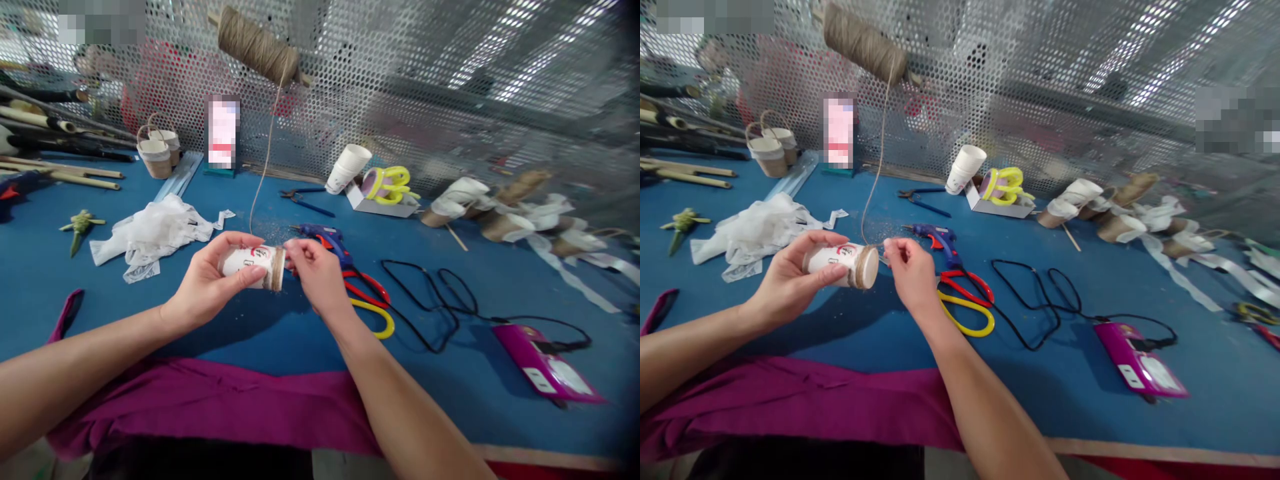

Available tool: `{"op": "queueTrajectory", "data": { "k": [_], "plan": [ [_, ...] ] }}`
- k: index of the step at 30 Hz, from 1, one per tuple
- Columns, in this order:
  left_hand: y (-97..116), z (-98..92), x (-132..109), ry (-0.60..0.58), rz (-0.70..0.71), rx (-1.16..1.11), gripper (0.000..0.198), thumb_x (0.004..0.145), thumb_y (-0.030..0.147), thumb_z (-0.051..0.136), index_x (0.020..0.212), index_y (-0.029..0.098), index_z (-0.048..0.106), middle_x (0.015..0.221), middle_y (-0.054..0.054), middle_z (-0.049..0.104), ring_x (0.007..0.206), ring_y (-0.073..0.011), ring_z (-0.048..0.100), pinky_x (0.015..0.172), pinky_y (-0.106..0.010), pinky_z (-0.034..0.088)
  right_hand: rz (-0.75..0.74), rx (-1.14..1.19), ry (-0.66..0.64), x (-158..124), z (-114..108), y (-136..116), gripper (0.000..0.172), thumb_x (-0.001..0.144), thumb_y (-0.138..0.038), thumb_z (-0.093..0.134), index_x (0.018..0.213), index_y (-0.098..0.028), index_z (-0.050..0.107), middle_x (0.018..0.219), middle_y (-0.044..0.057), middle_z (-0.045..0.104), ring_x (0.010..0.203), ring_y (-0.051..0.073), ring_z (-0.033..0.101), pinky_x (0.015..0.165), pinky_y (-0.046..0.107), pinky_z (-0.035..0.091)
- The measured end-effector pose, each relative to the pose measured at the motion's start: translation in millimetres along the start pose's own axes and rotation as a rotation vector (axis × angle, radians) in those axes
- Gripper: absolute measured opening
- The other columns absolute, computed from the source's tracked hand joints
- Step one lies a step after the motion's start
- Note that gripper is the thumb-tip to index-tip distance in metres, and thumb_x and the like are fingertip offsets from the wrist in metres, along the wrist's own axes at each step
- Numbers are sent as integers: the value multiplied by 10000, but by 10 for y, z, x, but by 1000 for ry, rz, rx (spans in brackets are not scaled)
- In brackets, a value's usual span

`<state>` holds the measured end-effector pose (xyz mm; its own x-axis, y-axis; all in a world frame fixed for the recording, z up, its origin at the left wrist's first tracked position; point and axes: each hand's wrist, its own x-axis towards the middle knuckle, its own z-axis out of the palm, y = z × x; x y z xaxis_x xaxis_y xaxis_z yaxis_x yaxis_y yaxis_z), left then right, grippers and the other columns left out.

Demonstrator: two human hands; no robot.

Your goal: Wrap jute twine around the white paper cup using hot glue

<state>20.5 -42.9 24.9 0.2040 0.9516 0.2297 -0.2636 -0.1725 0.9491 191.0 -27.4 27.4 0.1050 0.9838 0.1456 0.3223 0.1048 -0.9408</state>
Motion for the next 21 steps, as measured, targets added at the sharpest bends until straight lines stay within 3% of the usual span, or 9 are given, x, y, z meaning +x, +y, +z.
{"op": "queueTrajectory", "data": {
  "k": [2,5,7,11,16,21],
  "plan": [
    [-22,-7,20,58,2,32,290,711,238,725,954,157,589,769,3,614,646,-79,546,587,-150,468,-53,11,19,-39,-27,-59,317,802,-489,510,735,-185,573,684,20,612,619,133,549,590,279,433],
    [-48,-23,47,99,-29,66,284,734,252,696,971,150,576,770,4,607,613,-72,531,568,-156,458,-142,-12,-117,-120,-32,-145,272,807,-454,532,730,-195,560,665,5,589,613,126,530,582,269,425],
    [-49,-32,54,104,-36,106,282,741,252,682,976,142,572,772,-3,607,606,-76,530,559,-164,454,-195,-60,-205,-166,-15,-180,189,774,-384,596,748,-202,552,676,-7,579,615,121,516,589,266,422],
    [-26,-34,48,72,-25,162,261,752,242,661,970,134,566,777,-15,617,608,-83,538,566,-173,457,-233,-102,-217,-201,25,-190,117,755,-285,604,727,-210,520,694,-12,573,623,120,512,601,268,421],
    [-23,-33,52,39,42,249,237,773,243,639,971,135,564,850,-40,623,630,-89,541,574,-180,454,-170,-53,-242,-176,18,-170,141,751,-303,602,701,-210,510,661,-21,540,597,112,484,571,260,405],
    [-49,-57,37,-16,191,415,229,785,238,629,990,153,571,879,-37,630,713,-114,573,626,-191,460,62,239,-277,-98,-14,-178,314,757,-502,552,684,-198,530,607,-24,532,558,104,470,554,258,390]
  ]
}}
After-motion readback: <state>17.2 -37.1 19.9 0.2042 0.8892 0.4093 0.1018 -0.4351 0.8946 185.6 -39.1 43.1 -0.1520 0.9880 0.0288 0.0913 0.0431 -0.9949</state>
